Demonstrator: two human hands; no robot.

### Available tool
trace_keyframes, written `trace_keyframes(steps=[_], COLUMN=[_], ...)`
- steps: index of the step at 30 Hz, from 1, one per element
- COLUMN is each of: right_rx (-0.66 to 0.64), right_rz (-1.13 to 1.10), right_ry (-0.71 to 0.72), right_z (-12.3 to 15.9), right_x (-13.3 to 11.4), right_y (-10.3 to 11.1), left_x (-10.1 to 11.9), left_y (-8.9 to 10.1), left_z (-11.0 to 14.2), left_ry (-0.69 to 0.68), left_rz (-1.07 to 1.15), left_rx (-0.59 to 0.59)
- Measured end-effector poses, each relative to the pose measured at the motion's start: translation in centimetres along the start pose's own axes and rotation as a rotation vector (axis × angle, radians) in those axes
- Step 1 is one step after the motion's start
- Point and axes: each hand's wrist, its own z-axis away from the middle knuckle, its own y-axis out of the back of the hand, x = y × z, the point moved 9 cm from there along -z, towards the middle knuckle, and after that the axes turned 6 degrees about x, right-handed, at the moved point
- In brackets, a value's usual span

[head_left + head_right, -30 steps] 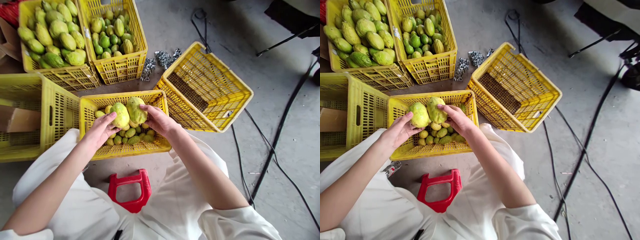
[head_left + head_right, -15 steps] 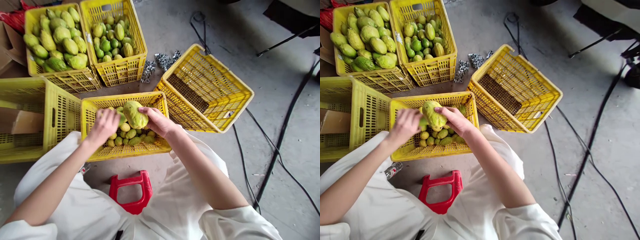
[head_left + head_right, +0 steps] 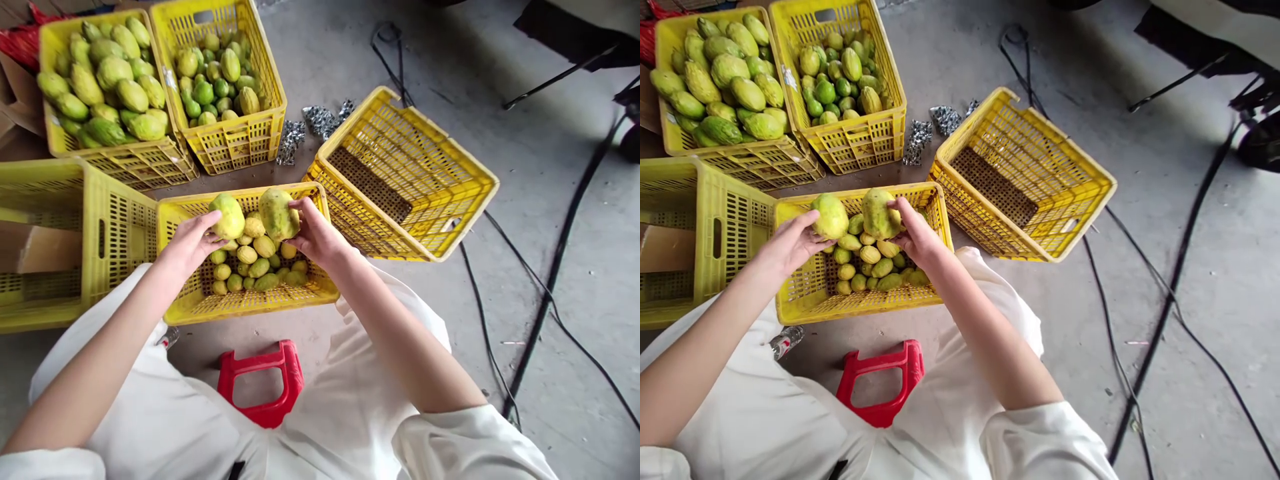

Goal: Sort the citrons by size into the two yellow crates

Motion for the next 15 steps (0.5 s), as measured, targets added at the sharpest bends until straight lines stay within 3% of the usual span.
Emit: trace_keyframes(steps=[6, 15], right_rx=[-0.046, -0.061], right_rz=[0.001, 0.122], right_ry=[-0.021, 0.037], right_z=[0.0, 0.4], right_x=[0.7, 0.7], right_y=[-0.9, -1.1], left_x=[-0.8, -1.9], left_y=[-1.5, -1.1], left_z=[2.0, 2.2], left_ry=[0.088, 0.121], left_rz=[0.125, 0.164], left_rx=[-0.038, -0.014])
